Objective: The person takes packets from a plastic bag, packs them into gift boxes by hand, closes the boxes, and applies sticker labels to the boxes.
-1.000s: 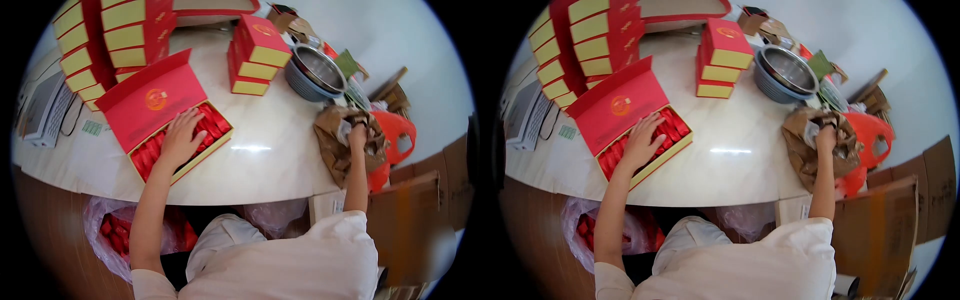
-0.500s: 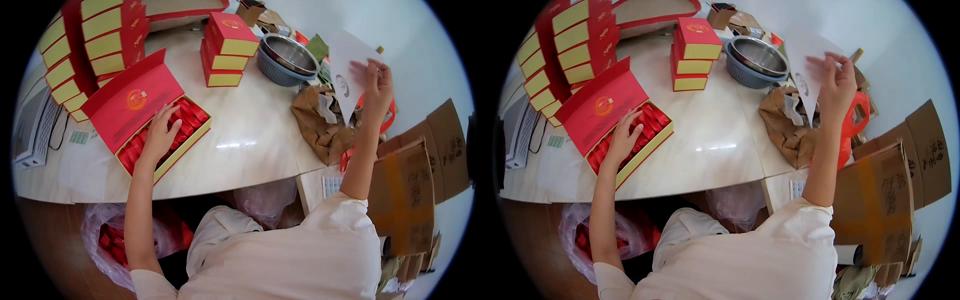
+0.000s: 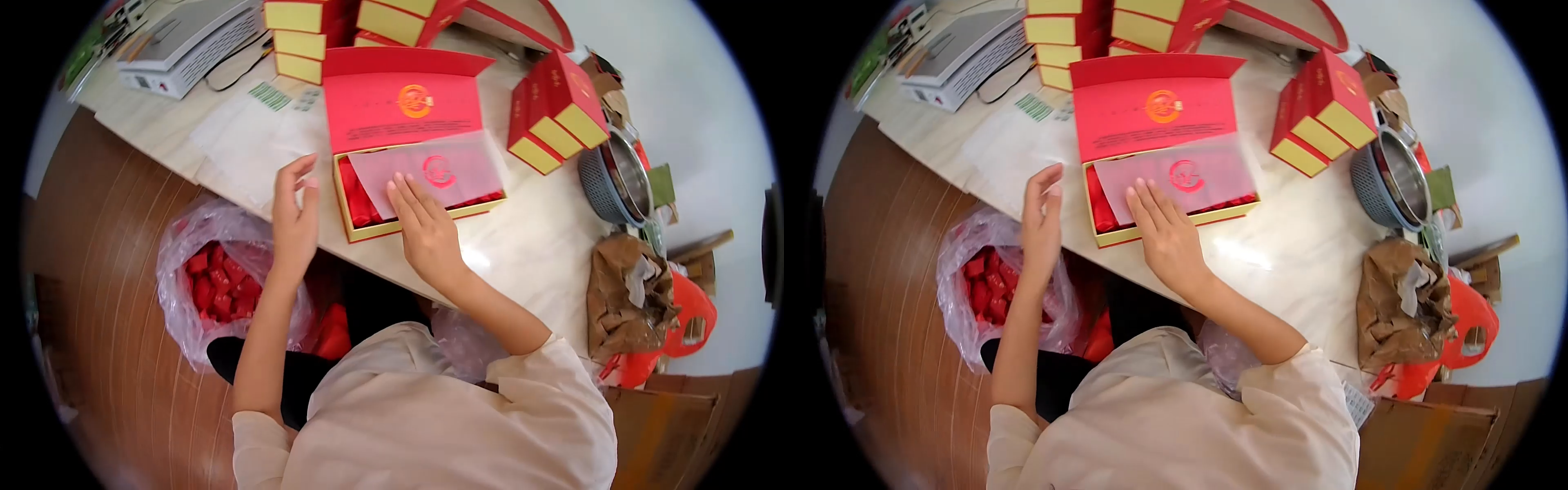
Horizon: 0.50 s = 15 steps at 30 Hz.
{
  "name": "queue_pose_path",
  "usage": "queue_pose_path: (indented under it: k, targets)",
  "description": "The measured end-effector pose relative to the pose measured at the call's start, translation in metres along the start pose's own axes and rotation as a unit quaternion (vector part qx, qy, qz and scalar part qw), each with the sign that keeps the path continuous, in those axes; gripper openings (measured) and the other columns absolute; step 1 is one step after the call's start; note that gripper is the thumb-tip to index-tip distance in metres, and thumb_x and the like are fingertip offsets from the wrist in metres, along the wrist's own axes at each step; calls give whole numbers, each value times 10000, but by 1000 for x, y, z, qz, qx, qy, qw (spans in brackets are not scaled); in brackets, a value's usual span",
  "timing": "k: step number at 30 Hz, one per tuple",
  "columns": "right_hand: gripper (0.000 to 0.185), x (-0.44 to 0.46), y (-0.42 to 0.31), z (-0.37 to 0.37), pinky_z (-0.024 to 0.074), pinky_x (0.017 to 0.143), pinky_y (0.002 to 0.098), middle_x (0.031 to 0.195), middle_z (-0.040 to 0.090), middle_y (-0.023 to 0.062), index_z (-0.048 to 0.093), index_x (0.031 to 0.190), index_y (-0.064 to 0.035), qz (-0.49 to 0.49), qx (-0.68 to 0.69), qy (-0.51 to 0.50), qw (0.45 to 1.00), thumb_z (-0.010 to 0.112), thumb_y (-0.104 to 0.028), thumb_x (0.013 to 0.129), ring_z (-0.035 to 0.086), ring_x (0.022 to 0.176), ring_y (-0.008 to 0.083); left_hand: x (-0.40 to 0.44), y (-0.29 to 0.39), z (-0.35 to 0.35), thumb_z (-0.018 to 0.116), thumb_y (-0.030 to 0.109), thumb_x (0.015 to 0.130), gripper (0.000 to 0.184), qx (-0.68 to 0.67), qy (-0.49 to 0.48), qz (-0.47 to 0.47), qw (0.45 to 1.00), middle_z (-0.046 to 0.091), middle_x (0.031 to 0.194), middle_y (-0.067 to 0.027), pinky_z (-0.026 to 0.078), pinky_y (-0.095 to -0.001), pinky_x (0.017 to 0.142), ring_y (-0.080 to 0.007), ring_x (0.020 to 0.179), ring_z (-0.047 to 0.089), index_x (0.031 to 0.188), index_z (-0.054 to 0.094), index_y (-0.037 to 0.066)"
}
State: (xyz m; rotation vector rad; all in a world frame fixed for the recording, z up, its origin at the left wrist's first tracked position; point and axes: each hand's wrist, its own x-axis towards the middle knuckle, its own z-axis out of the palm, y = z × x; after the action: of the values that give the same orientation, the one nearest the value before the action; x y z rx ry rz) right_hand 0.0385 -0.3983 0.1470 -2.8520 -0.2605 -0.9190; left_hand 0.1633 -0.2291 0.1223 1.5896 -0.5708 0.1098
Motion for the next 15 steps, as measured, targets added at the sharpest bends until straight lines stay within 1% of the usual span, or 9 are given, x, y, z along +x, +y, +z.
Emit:
queue_pose_path:
  k: [4, 7, 9, 10, 12, 13, 15]
  targets:
    - [476, 2, -20, 12, 428, 963, 431, 1258, 551, 214, 504, 1256, 67, 18, 1, -5, 1000, 509, -6, 785, 515, 1201, 337, -10, -1, 13, 471, 163, 969, 311, 4, -23, -9, 1000, 518, 1200, -125, 389, -345, 983, -222, 1158, 499, 1244, 485, 18]
    - [483, 6, -20, 17, 411, 978, 433, 1248, 558, 213, 506, 1254, 68, 23, 5, 8, 1000, 523, -31, 781, 519, 1189, 344, -12, -6, 23, 481, 158, 963, 328, -29, -43, -22, 998, 495, 1212, -133, 398, -361, 981, -225, 1160, 493, 1257, 464, 13]
    - [500, 5, -19, 17, 384, 998, 447, 1252, 551, 220, 510, 1252, 66, 33, 8, -26, 999, 556, -99, 781, 509, 1184, 359, -12, -9, 27, 483, 155, 961, 328, -25, -39, -19, 999, 487, 1222, -133, 400, -363, 981, -230, 1161, 492, 1257, 463, 13]
    - [500, 5, -20, 16, 384, 998, 447, 1252, 551, 220, 510, 1252, 66, 35, 6, -25, 999, 556, -99, 781, 509, 1184, 359, -12, -11, 27, 485, 152, 960, 328, -19, -32, -17, 999, 479, 1231, -133, 401, -365, 981, -235, 1163, 490, 1257, 463, 14]
    - [540, 6, -24, 11, 348, 1022, 467, 1302, 506, 233, 500, 1266, 54, 29, 8, -53, 998, 592, -183, 789, 472, 1209, 368, -12, -12, 27, 483, 153, 962, 336, -16, -35, -17, 999, 473, 1241, -138, 401, -368, 983, -241, 1169, 487, 1266, 449, 12]
    - [540, 5, -25, 10, 348, 1022, 467, 1302, 506, 233, 500, 1266, 54, 31, 7, -53, 998, 592, -183, 789, 472, 1209, 368, -11, -12, 27, 481, 153, 964, 345, -12, -37, -19, 999, 466, 1251, -142, 400, -371, 986, -247, 1174, 484, 1275, 436, 10]
    - [564, 4, -24, 9, 320, 1038, 485, 1353, 453, 236, 481, 1285, 44, 33, 32, -60, 997, 598, -254, 821, 429, 1247, 366, -8, -17, 30, 478, 157, 967, 360, -25, -26, -22, 999, 464, 1257, -151, 398, -375, 989, -252, 1181, 481, 1289, 417, 8]
